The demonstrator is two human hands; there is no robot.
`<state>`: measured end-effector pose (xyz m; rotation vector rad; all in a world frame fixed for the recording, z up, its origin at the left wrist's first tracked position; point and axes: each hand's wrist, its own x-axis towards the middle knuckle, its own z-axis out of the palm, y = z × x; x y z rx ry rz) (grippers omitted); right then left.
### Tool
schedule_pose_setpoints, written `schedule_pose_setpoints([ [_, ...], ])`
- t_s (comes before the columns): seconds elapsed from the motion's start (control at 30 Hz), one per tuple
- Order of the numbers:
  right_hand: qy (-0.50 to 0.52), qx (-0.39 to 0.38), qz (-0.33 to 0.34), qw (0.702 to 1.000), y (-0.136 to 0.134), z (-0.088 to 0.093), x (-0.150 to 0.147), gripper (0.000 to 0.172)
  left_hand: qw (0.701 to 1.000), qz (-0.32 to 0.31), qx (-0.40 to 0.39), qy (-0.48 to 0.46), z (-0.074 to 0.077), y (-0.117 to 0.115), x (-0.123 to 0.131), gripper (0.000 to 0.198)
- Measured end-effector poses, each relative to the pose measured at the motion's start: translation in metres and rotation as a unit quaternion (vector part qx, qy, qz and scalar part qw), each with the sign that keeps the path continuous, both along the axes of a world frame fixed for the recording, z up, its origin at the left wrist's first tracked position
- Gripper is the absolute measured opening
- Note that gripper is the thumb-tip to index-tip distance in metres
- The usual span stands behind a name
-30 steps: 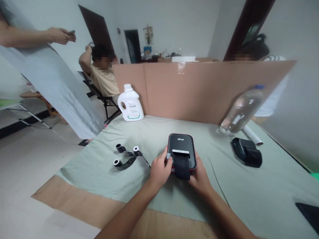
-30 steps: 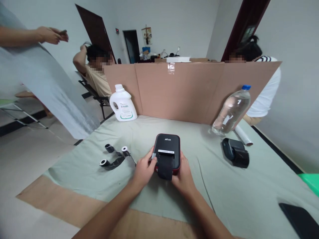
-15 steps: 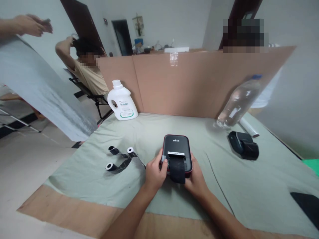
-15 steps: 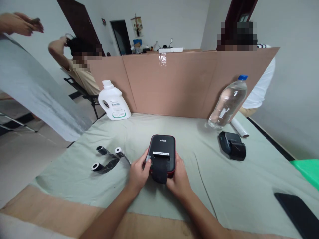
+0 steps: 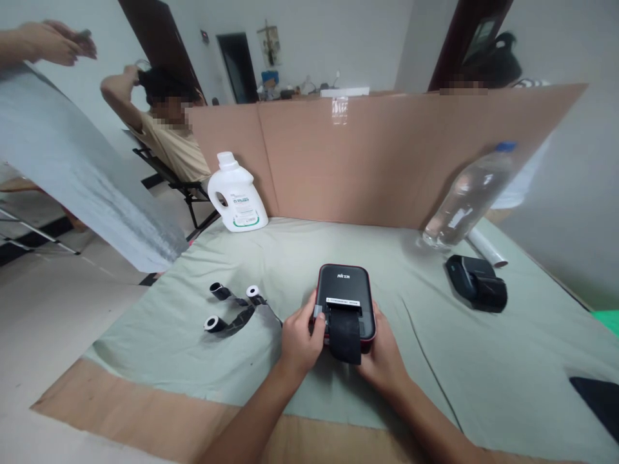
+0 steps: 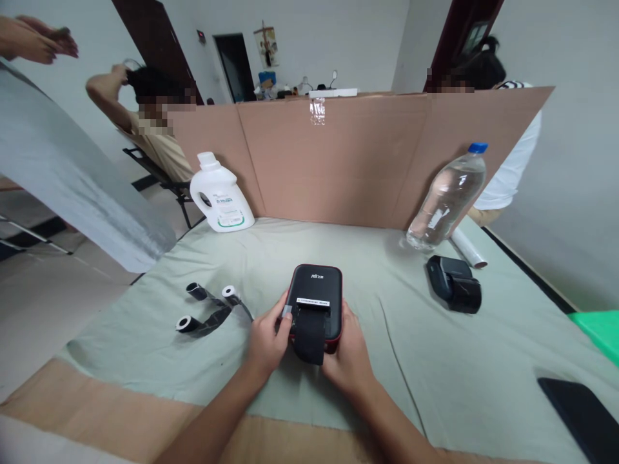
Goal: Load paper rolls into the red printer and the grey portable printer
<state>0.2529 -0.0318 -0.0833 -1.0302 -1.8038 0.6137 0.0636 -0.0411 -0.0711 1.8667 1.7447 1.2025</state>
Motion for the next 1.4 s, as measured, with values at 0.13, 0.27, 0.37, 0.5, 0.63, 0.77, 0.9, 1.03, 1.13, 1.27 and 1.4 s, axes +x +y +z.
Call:
schedule_pose_setpoints([
  [0.13, 0.001, -0.015, -0.008, 1.000, -0.002, 0.000, 0.001, 0.086, 1.000, -0.005, 0.003, -0.011, -0.004, -0.002, 0.000, 0.052],
  [0.27, -0.023, -0.009, -0.032, 0.999, -0.004, -0.010, 0.005, 0.096, 0.999, -0.013, 0.020, -0.042, -0.001, -0.002, -0.001, 0.047],
  [0.37, -0.048, 0.012, -0.056, 0.997, -0.003, -0.021, 0.008, 0.109, 0.997, 0.021, 0.021, -0.074, 0.005, 0.001, -0.005, 0.024],
  [0.5, -0.064, 0.035, -0.052, 0.996, -0.002, -0.026, 0.011, 0.118, 0.987, 0.029, -0.052, -0.147, 0.009, 0.011, -0.012, 0.033],
  [0.63, -0.064, 0.053, -0.032, 0.996, -0.001, -0.021, 0.012, 0.103, 0.968, -0.059, -0.126, -0.210, 0.007, 0.016, -0.016, 0.035],
  [0.77, -0.066, 0.067, -0.023, 0.995, 0.000, -0.017, 0.012, 0.087, 0.958, -0.076, -0.135, -0.242, 0.004, 0.017, -0.012, 0.034],
  [0.9, -0.089, 0.082, -0.027, 0.992, 0.002, -0.017, 0.015, 0.087, 0.954, -0.075, -0.130, -0.261, 0.003, 0.015, -0.008, 0.031],
  [1.03, -0.102, 0.098, -0.031, 0.989, 0.004, -0.016, 0.017, 0.087, 0.958, -0.057, -0.117, -0.255, 0.003, 0.012, -0.006, 0.029],
  [1.13, -0.103, 0.104, -0.031, 0.989, 0.004, -0.015, 0.017, 0.085, 0.956, -0.043, -0.118, -0.264, 0.002, 0.011, -0.003, 0.029],
  [1.27, -0.105, 0.112, -0.034, 0.988, 0.004, -0.014, 0.017, 0.085, 0.950, -0.034, -0.119, -0.288, 0.000, 0.013, -0.001, 0.029],
  [1.4, -0.125, 0.149, -0.052, 0.980, 0.005, -0.013, 0.018, 0.082, 0.932, -0.035, -0.132, -0.335, -0.003, 0.014, 0.000, 0.029],
])
